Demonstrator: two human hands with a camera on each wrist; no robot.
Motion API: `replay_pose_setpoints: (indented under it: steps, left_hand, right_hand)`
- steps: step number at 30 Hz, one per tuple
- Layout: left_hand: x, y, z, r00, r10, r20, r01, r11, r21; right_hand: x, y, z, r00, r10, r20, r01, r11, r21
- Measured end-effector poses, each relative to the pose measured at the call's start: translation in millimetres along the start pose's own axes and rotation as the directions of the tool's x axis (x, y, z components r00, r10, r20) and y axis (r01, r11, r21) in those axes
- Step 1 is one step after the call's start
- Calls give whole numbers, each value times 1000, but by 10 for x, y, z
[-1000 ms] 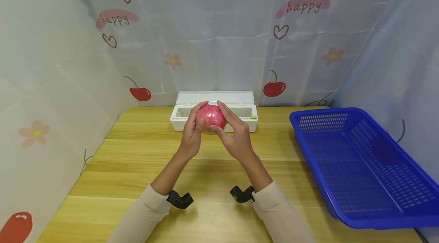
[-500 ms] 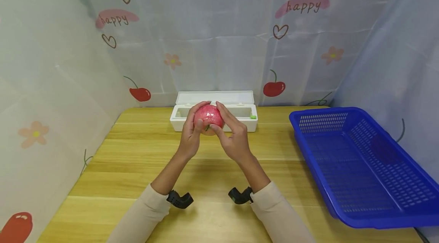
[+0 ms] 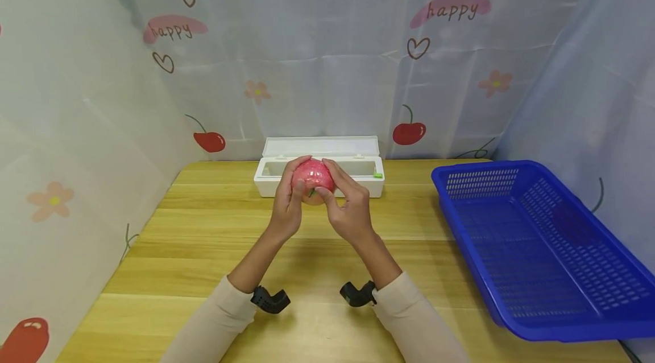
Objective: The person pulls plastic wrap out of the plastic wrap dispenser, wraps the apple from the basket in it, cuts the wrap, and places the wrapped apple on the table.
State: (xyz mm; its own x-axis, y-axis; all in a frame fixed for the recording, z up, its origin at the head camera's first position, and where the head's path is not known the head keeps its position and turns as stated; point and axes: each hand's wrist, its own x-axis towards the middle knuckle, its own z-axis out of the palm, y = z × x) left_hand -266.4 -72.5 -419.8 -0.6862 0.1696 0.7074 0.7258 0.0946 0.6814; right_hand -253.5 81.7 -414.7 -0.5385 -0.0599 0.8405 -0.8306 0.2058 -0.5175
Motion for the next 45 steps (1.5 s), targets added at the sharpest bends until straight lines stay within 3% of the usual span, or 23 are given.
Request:
replay_pose_setpoints:
  steps: [9, 14, 18, 22, 25, 28, 35, 39, 45]
  left_hand:
    - [8, 36, 4, 998, -64, -10, 61, 982, -180]
    - [5, 123, 42, 994, -107, 2, 104, 968, -227]
    - [6, 280, 61, 996, -93, 6, 92, 976, -197]
    - [-1, 414, 94, 1000, 4, -30, -8, 993, -114]
    - [-10, 431, 135, 996, 77, -47, -80, 995, -61]
    - [-27, 424, 170, 992, 109, -59, -111, 993, -27]
    - [-38, 445, 199, 992, 102, -79, -102, 995, 5]
    - [-38, 437, 183, 993, 77, -94, -78, 997, -11]
    - [-65, 162, 173, 994, 47, -102, -54, 997, -60]
  right_hand:
    - [29, 31, -25, 999, -16, 42, 15, 1000, 2]
    - [26, 37, -12, 998, -30, 53, 29, 999, 18]
    - [13, 34, 16, 999, -18, 33, 18, 1000, 10]
    - [-7, 38, 48, 999, 1, 42, -2, 1000, 28]
    - [-14, 35, 68, 999, 11, 43, -13, 999, 45]
    - [-17, 18, 85, 999, 17, 35, -19, 998, 57]
    - [-27, 8, 106, 999, 35, 25, -37, 998, 55]
    - [-36, -16, 117, 994, 92, 65, -99, 990, 98]
    - [38, -225, 82, 972, 190, 138, -208, 970, 129]
